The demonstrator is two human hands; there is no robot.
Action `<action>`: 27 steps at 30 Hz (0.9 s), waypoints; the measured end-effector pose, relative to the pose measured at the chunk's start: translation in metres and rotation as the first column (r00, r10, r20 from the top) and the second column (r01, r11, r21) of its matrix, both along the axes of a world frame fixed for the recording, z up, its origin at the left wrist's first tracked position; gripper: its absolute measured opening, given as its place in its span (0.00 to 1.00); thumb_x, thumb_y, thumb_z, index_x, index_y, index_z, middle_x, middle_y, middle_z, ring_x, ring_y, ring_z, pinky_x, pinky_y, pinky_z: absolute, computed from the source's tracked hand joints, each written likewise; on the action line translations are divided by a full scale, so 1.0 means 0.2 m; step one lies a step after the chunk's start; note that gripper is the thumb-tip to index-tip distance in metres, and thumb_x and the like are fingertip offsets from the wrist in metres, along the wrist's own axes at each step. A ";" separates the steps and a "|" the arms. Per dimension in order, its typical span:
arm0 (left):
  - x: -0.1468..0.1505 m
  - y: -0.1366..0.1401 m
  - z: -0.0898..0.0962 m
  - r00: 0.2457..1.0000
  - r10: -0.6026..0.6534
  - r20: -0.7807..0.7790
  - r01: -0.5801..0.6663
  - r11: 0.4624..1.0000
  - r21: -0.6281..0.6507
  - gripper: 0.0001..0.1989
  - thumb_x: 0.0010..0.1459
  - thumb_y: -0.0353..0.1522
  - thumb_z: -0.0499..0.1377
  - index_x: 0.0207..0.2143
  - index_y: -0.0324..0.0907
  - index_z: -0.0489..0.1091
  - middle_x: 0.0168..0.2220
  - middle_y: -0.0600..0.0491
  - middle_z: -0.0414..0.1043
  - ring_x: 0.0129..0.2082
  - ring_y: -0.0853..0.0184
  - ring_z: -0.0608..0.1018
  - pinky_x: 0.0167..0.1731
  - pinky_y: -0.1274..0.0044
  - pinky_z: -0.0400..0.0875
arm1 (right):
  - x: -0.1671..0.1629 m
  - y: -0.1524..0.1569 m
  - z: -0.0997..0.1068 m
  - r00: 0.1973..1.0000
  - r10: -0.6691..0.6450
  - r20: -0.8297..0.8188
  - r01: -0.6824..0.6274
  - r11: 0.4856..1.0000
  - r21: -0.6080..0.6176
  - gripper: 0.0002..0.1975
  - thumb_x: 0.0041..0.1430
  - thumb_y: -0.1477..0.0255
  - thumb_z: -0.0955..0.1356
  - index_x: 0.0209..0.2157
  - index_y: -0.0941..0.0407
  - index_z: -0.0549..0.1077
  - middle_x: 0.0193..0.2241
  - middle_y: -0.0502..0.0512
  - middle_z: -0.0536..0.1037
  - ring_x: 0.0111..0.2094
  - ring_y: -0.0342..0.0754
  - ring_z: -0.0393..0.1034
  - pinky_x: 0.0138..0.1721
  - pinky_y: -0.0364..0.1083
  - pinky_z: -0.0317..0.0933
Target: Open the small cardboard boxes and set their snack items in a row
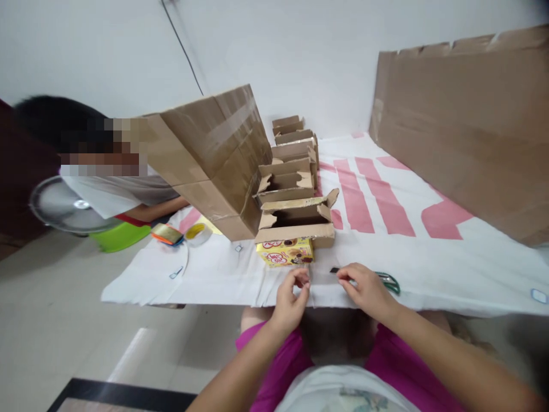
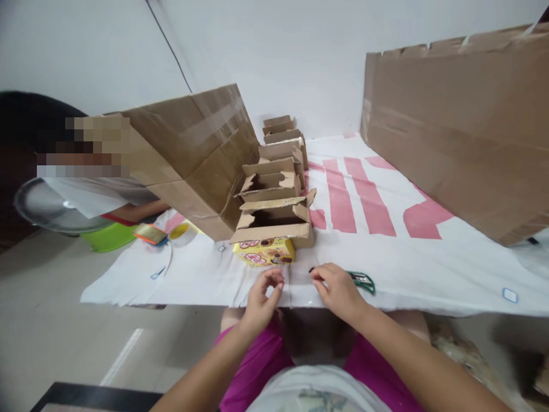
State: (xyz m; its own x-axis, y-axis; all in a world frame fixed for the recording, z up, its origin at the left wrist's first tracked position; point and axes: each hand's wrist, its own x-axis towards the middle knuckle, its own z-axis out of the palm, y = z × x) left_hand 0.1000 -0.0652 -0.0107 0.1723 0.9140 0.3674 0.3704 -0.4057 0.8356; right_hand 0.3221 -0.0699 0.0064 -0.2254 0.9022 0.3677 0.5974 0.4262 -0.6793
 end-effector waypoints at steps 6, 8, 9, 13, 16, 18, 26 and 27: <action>-0.07 0.03 -0.07 0.990 -0.047 -0.130 0.046 0.999 -0.009 0.06 0.58 0.29 0.56 0.37 0.41 0.71 0.33 0.51 0.74 0.33 0.65 0.75 0.35 0.74 0.71 | -0.04 -0.08 -0.08 0.958 0.156 0.241 -0.157 0.987 -0.015 0.11 0.52 0.81 0.71 0.38 0.56 0.74 0.36 0.54 0.76 0.40 0.51 0.69 0.42 0.49 0.65; -0.06 0.04 -0.11 0.988 -0.051 -0.145 0.049 0.999 -0.012 0.06 0.58 0.29 0.55 0.37 0.41 0.71 0.33 0.50 0.74 0.33 0.65 0.76 0.35 0.73 0.72 | -0.06 -0.09 -0.10 0.918 0.183 0.351 -0.189 0.982 -0.016 0.12 0.51 0.81 0.73 0.38 0.57 0.74 0.36 0.55 0.75 0.40 0.52 0.67 0.42 0.50 0.64; -0.06 0.04 -0.13 0.987 -0.050 -0.150 0.049 0.999 -0.012 0.07 0.58 0.29 0.55 0.38 0.40 0.71 0.32 0.50 0.74 0.33 0.65 0.76 0.34 0.73 0.72 | -0.08 -0.10 -0.11 0.902 0.185 0.391 -0.195 0.981 -0.016 0.11 0.52 0.80 0.72 0.37 0.57 0.74 0.35 0.55 0.74 0.40 0.52 0.66 0.42 0.50 0.64; -0.05 0.04 -0.18 0.983 -0.053 -0.175 0.053 0.999 -0.006 0.07 0.60 0.30 0.54 0.38 0.40 0.71 0.33 0.49 0.75 0.34 0.64 0.77 0.35 0.73 0.72 | -0.09 -0.11 -0.16 0.893 0.180 0.413 -0.197 0.980 -0.002 0.04 0.57 0.79 0.70 0.33 0.57 0.73 0.33 0.53 0.73 0.38 0.50 0.65 0.40 0.49 0.63; -0.06 0.04 -0.19 0.979 -0.052 -0.197 0.053 0.999 0.000 0.07 0.60 0.30 0.54 0.38 0.40 0.71 0.33 0.50 0.75 0.34 0.65 0.77 0.35 0.73 0.72 | -0.09 -0.11 -0.16 0.907 0.165 0.387 -0.180 0.984 0.001 0.05 0.57 0.79 0.69 0.35 0.56 0.73 0.33 0.53 0.73 0.38 0.50 0.64 0.41 0.48 0.62; -0.06 0.04 -0.18 0.976 -0.048 -0.213 0.050 0.999 0.003 0.07 0.60 0.30 0.55 0.38 0.41 0.71 0.32 0.50 0.74 0.33 0.65 0.76 0.34 0.73 0.72 | -0.09 -0.11 -0.16 0.908 0.159 0.387 -0.167 0.986 -0.012 0.07 0.56 0.80 0.70 0.37 0.56 0.72 0.34 0.53 0.73 0.38 0.50 0.64 0.40 0.48 0.62; -0.06 0.04 -0.18 0.964 -0.052 -0.260 0.056 0.998 0.011 0.07 0.60 0.31 0.54 0.38 0.41 0.71 0.33 0.50 0.75 0.34 0.64 0.77 0.34 0.73 0.72 | -0.07 -0.16 -0.14 0.905 0.199 0.376 -0.203 0.979 -0.029 0.06 0.58 0.81 0.67 0.30 0.56 0.69 0.31 0.53 0.72 0.35 0.49 0.63 0.37 0.48 0.60; -0.07 0.04 -0.17 0.964 -0.056 -0.261 0.061 0.998 0.012 0.07 0.60 0.31 0.54 0.38 0.41 0.71 0.33 0.50 0.75 0.34 0.64 0.77 0.34 0.73 0.73 | -0.04 -0.18 -0.14 0.911 0.198 0.361 -0.203 0.979 -0.025 0.06 0.59 0.80 0.66 0.31 0.56 0.69 0.31 0.53 0.72 0.35 0.49 0.63 0.37 0.48 0.60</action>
